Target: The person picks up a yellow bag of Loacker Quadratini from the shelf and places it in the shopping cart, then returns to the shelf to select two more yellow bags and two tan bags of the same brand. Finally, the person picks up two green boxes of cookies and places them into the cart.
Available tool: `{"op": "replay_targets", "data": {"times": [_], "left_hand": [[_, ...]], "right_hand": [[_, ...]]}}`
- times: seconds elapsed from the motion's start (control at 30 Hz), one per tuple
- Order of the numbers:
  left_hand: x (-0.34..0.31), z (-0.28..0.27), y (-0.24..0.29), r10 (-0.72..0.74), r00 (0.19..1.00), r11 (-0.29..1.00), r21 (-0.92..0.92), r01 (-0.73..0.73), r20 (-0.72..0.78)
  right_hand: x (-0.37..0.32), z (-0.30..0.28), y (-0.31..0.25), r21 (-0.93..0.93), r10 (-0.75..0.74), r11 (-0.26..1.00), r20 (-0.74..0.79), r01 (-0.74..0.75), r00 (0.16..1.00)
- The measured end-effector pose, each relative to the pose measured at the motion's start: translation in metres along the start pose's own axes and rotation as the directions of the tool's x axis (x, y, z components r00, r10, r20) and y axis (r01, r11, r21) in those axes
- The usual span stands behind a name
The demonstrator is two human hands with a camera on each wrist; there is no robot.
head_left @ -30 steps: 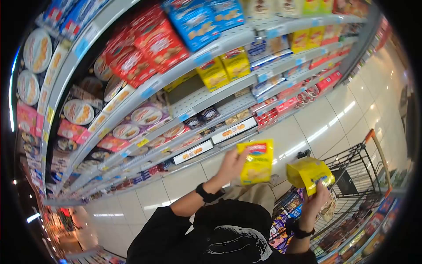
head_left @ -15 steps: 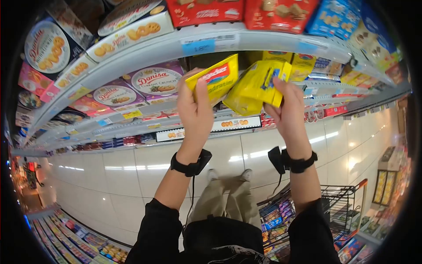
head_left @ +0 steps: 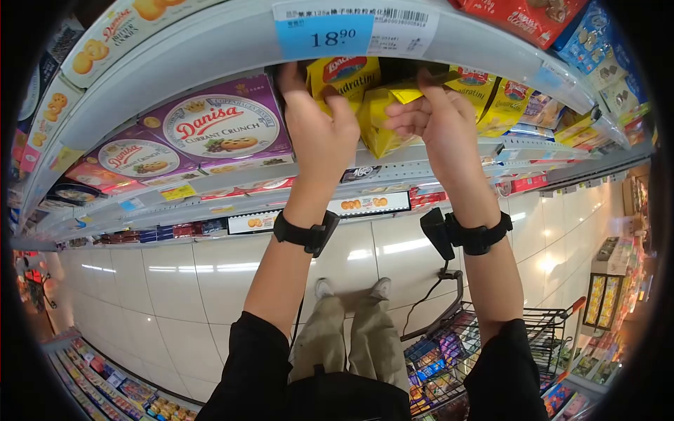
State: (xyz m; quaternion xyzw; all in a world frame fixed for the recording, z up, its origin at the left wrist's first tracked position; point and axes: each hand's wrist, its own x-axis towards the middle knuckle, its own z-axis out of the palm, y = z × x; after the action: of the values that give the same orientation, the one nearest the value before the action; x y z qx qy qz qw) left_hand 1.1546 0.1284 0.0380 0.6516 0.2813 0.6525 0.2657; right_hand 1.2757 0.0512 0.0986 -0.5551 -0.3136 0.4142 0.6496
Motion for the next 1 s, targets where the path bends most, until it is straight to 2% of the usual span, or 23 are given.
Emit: {"op": "replay_targets", "data": {"times": [0.07, 0.1, 0.17, 0.2, 0.27, 0.3, 0.37, 0.4, 0.47, 0.5, 0.57, 0.6, 0.67, 0.7, 0.77, 0.8, 0.87, 0.9, 0.97, 1.0], "left_hand": [[0.003, -0.005, 0.0, 0.064, 0.994, 0.979, 0.188, -0.08, 0.09], [0.002, -0.006, 0.0, 0.063, 0.994, 0.979, 0.189, -0.079, 0.094], [-0.001, -0.006, 0.001, 0.161, 0.978, 0.891, 0.408, -0.202, 0.133], [-0.001, -0.005, 0.003, 0.16, 0.977, 0.89, 0.408, -0.204, 0.139], [0.002, -0.002, 0.009, 0.367, 0.912, 0.732, 0.549, -0.404, 0.182], [0.003, -0.004, 0.011, 0.368, 0.911, 0.729, 0.55, -0.407, 0.187], [0.008, -0.006, 0.015, 0.433, 0.846, 0.576, 0.627, -0.524, 0.31], [0.012, -0.007, 0.02, 0.433, 0.846, 0.576, 0.626, -0.525, 0.31], [0.019, -0.01, 0.031, 0.338, 0.786, 0.427, 0.659, -0.619, 0.518], [0.021, -0.011, 0.034, 0.339, 0.782, 0.424, 0.657, -0.623, 0.523], [0.026, -0.011, 0.04, 0.345, 0.754, 0.287, 0.702, -0.651, 0.559], [0.031, -0.013, 0.048, 0.348, 0.745, 0.283, 0.694, -0.662, 0.569], [0.036, -0.02, 0.061, 0.092, 0.703, 0.181, 0.682, -0.708, 0.705], [0.036, -0.021, 0.056, 0.087, 0.7, 0.179, 0.681, -0.711, 0.708], [0.038, -0.021, 0.046, 0.095, 0.737, 0.379, 0.66, -0.649, 0.67], [0.038, -0.021, 0.046, 0.093, 0.735, 0.38, 0.659, -0.649, 0.671], [0.037, -0.023, 0.05, 0.072, 0.682, 0.236, 0.652, -0.72, 0.728], [0.036, -0.023, 0.051, 0.07, 0.678, 0.238, 0.648, -0.724, 0.732], [0.036, -0.025, 0.051, 0.061, 0.631, 0.133, 0.621, -0.773, 0.773], [0.037, -0.026, 0.052, 0.057, 0.632, 0.133, 0.622, -0.772, 0.773]], "right_hand": [[0.001, 0.003, 0.003, -0.04, -0.012, 0.999, 0.013, 0.012, 1.0], [0.003, 0.004, 0.005, -0.028, -0.035, 0.999, 0.017, 0.036, 0.999], [0.004, 0.004, 0.009, -0.011, -0.053, 0.999, 0.015, 0.053, 0.998], [0.003, 0.005, 0.01, -0.008, -0.062, 0.998, 0.009, 0.062, 0.998], [0.002, 0.007, 0.011, 0.002, -0.071, 0.997, 0.003, 0.071, 0.997], [0.001, 0.007, 0.012, 0.015, -0.082, 0.996, -0.004, 0.082, 0.997], [0.0, 0.007, 0.013, 0.025, -0.097, 0.995, -0.012, 0.098, 0.995], [0.0, 0.007, 0.013, 0.014, -0.096, 0.995, -0.011, 0.096, 0.995], [-0.001, 0.006, 0.015, 0.008, -0.091, 0.996, -0.014, 0.091, 0.996], [-0.001, 0.006, 0.016, 0.019, -0.101, 0.995, -0.006, 0.102, 0.995], [0.001, 0.006, 0.017, 0.041, -0.113, 0.993, -0.004, 0.113, 0.994], [0.002, 0.006, 0.018, 0.059, -0.139, 0.989, -0.003, 0.139, 0.99], [0.003, 0.006, 0.021, 0.088, -0.158, 0.984, -0.009, 0.158, 0.987], [0.004, 0.006, 0.02, 0.066, -0.167, 0.984, -0.011, 0.167, 0.986], [0.009, 0.006, 0.02, 0.041, -0.176, 0.983, -0.01, 0.176, 0.984], [0.011, 0.005, 0.02, 0.056, -0.194, 0.979, -0.01, 0.195, 0.981], [0.012, 0.002, 0.022, 0.072, -0.207, 0.975, -0.018, 0.208, 0.978], [0.013, 0.001, 0.021, 0.055, -0.2, 0.978, -0.019, 0.2, 0.98], [0.01, 0.001, 0.017, 0.04, -0.188, 0.981, -0.019, 0.189, 0.982], [0.006, 0.004, 0.011, 0.074, -0.124, 0.989, -0.047, 0.127, 0.991]]}}
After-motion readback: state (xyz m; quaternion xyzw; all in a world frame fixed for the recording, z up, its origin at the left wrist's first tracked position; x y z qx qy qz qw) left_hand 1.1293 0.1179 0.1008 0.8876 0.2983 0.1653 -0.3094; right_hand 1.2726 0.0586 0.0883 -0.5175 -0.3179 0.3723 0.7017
